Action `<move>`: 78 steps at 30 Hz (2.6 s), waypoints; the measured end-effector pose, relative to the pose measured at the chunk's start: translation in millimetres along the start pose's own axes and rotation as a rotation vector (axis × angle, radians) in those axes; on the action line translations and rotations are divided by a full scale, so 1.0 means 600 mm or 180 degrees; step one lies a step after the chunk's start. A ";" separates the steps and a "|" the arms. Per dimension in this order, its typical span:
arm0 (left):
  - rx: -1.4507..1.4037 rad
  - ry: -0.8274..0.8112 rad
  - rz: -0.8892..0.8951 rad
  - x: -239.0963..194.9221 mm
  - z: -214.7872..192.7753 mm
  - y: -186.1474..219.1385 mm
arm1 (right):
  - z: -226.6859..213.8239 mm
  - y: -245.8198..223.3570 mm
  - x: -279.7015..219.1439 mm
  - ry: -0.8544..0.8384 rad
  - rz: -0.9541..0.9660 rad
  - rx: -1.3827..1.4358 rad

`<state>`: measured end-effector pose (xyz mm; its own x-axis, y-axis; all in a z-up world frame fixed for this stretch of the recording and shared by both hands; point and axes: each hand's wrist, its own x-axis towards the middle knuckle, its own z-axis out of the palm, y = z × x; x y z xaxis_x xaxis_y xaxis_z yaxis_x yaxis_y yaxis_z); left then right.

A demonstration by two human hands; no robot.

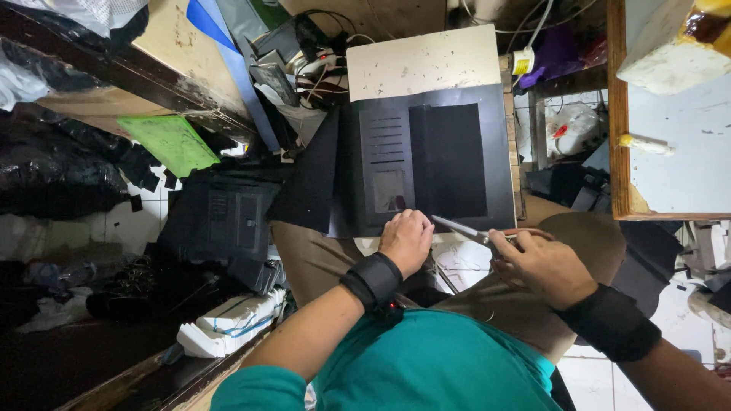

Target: The person sits with a pattern board on their lap, cuts pieces from a black foam sheet with scissors, and fits a clear plastic piece into a cutout in the board. They press and align the cut foam pieces into the board's recesses and continue trimming the foam sheet.

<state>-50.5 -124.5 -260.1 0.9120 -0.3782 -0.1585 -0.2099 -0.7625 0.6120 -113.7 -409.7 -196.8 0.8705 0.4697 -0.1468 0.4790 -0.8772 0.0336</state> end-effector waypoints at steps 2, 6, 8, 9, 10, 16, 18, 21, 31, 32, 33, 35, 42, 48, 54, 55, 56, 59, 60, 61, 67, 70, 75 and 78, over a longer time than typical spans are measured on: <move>0.0018 -0.0054 -0.0021 0.000 -0.002 0.002 | 0.007 0.004 -0.008 0.0196 -0.0090 -0.0265; -0.0391 -0.1237 0.0126 -0.005 -0.048 0.020 | 0.002 0.036 -0.028 0.0298 0.0138 -0.0160; -0.0196 -0.0950 0.0333 0.012 -0.044 0.013 | -0.008 0.051 -0.035 -0.0095 0.0395 0.0017; 0.0002 -0.0661 0.0540 0.018 -0.041 0.009 | -0.013 0.057 -0.039 -0.0483 0.0657 0.0195; 0.0005 -0.0658 0.0544 0.029 -0.045 0.019 | -0.013 0.063 -0.043 -0.0477 0.0659 0.0194; 0.0385 -0.0449 0.0400 0.086 0.008 0.029 | 0.030 0.067 -0.074 0.0046 0.0172 0.0501; 0.0753 -0.0480 0.0482 0.090 0.020 0.033 | 0.021 0.060 -0.079 0.0244 0.0217 0.0206; 0.0925 -0.0658 0.0527 0.088 0.020 0.039 | 0.006 0.054 -0.076 0.0356 0.0174 0.0339; 0.0035 -0.0533 0.0214 0.077 -0.017 0.018 | -0.029 0.021 -0.047 0.0553 0.0087 0.0266; 0.0029 -0.0607 0.0122 0.077 -0.020 0.020 | -0.037 0.018 -0.042 0.0497 0.0022 0.0241; 0.0023 -0.0680 0.0031 0.077 -0.024 0.022 | -0.045 0.015 -0.038 0.0441 -0.0043 0.0215; -0.0004 -0.0647 0.0061 0.075 -0.021 0.019 | -0.041 0.011 -0.029 0.0376 -0.0031 0.0356; -0.0041 -0.0609 0.0108 0.078 -0.003 -0.004 | -0.029 -0.005 -0.014 0.0304 0.0063 -0.0023; -0.0045 -0.0642 0.0144 0.062 -0.039 0.010 | 0.002 0.026 -0.030 -0.0354 0.0291 0.0746; 0.1558 -0.0332 0.1820 -0.006 -0.036 -0.013 | -0.007 0.039 -0.039 -0.0372 0.0669 0.0746; 0.1550 -0.0336 0.1817 -0.013 -0.039 -0.008 | -0.008 0.037 -0.040 -0.0381 0.0668 0.0746; 0.1707 -0.0435 0.1841 -0.021 -0.043 -0.003 | -0.009 0.035 -0.039 -0.0180 0.0581 0.0736; 0.1658 -0.0949 0.1903 -0.035 -0.060 0.005 | 0.009 0.039 -0.042 -0.0096 0.0410 0.0790; 0.1460 -0.1355 0.1944 -0.037 -0.067 0.007 | 0.018 0.043 -0.043 -0.0198 0.0328 0.0852; 0.1459 -0.1351 0.1941 -0.033 -0.074 0.011 | 0.021 0.043 -0.041 -0.0197 0.0323 0.0850; 0.1248 -0.1224 0.1254 0.023 -0.102 0.001 | -0.037 0.020 -0.027 -0.0143 0.0433 0.0588; 0.1290 -0.0982 0.0754 0.093 -0.128 -0.017 | -0.050 0.020 0.002 0.0538 0.0541 0.0683; 0.0545 0.0039 0.0230 0.239 -0.174 -0.064 | -0.078 0.021 0.089 0.0390 0.1082 0.1635; 0.0657 -0.0151 -0.0082 0.325 -0.179 -0.093 | -0.081 0.035 0.151 -0.0705 0.1656 0.1081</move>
<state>177.0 -99.5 -242.0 0.9014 -0.3778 -0.2114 -0.2588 -0.8617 0.4364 -19.1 -380.3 -161.1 0.9176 -0.0240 -0.3969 -0.0920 -0.9839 -0.1533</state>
